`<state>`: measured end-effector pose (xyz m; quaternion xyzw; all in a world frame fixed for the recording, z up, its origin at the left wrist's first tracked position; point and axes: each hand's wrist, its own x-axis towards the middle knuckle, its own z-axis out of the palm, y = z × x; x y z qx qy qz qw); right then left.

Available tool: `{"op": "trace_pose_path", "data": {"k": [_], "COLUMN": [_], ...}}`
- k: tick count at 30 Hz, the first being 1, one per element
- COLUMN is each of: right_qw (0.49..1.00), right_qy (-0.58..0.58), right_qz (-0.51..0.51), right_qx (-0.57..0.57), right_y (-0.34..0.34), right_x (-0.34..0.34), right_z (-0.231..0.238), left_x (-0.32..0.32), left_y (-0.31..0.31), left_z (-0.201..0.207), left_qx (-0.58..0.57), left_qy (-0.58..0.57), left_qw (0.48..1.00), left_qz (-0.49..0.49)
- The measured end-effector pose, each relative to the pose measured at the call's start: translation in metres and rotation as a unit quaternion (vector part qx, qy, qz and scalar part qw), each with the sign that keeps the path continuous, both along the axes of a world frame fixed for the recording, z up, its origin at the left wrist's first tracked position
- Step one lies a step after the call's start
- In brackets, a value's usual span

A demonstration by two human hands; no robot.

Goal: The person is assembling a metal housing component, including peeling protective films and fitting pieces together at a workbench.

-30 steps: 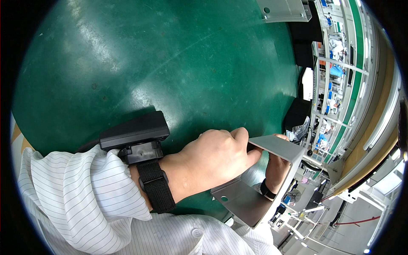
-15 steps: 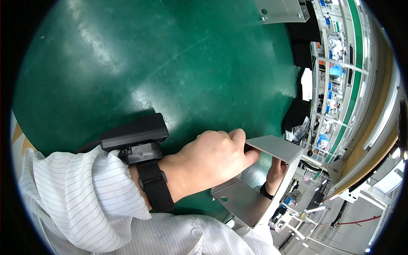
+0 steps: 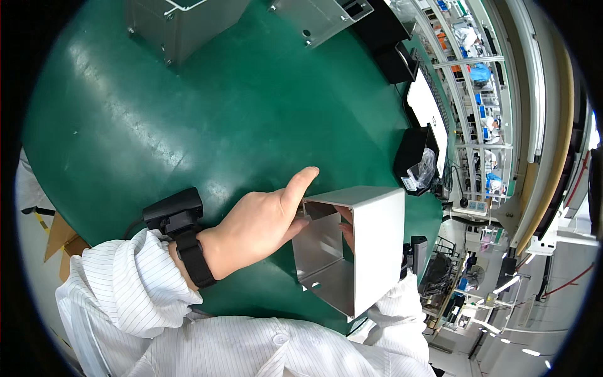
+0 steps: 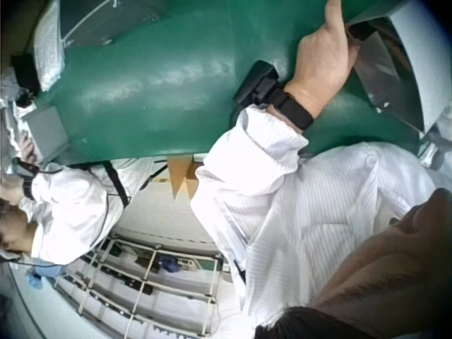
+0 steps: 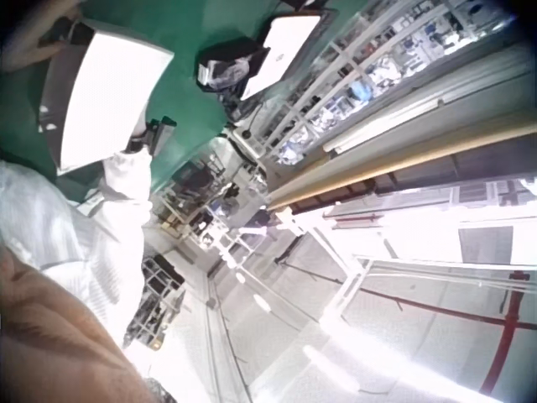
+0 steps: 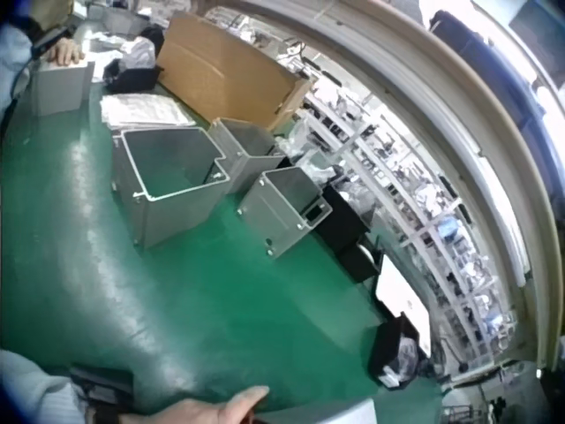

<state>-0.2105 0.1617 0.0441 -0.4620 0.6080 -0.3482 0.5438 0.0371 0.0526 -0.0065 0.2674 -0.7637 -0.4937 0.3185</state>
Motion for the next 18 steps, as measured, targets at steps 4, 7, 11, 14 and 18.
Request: {"op": "trace_pose_path", "data": {"k": [4, 7, 11, 14, 18], "right_qw": [0.983, 0.827, 0.764, 0.812, 0.841], "right_qy": [0.155, 0.456, 0.528, 0.472, 0.466], "right_qz": [0.101, 0.309, 0.345, 0.311, 0.235], "right_qx": [0.018, -0.114, -0.134, -0.142, -0.146], "right_y": [-0.008, -0.030, -0.034, -0.030, -0.030], "right_x": [-0.006, 0.034, 0.052, 0.042, 0.049], "right_z": [-0.003, 0.032, 0.043, 0.037, 0.039], "left_x": [-0.011, -0.011, -0.012, -0.014, -0.015], "left_y": [0.000, 0.002, 0.002, 0.004, 0.003], "left_z": [-0.006, -0.004, -0.006, -0.011, -0.013], "left_qx": [-0.059, -0.068, -0.068, -0.068, -0.069], "left_qy": [-0.022, -0.039, -0.020, -0.015, -0.006], "left_qw": [0.998, 0.997, 0.997, 0.998, 0.997], "left_qz": [-0.022, -0.013, -0.005, -0.008, -0.018]}}
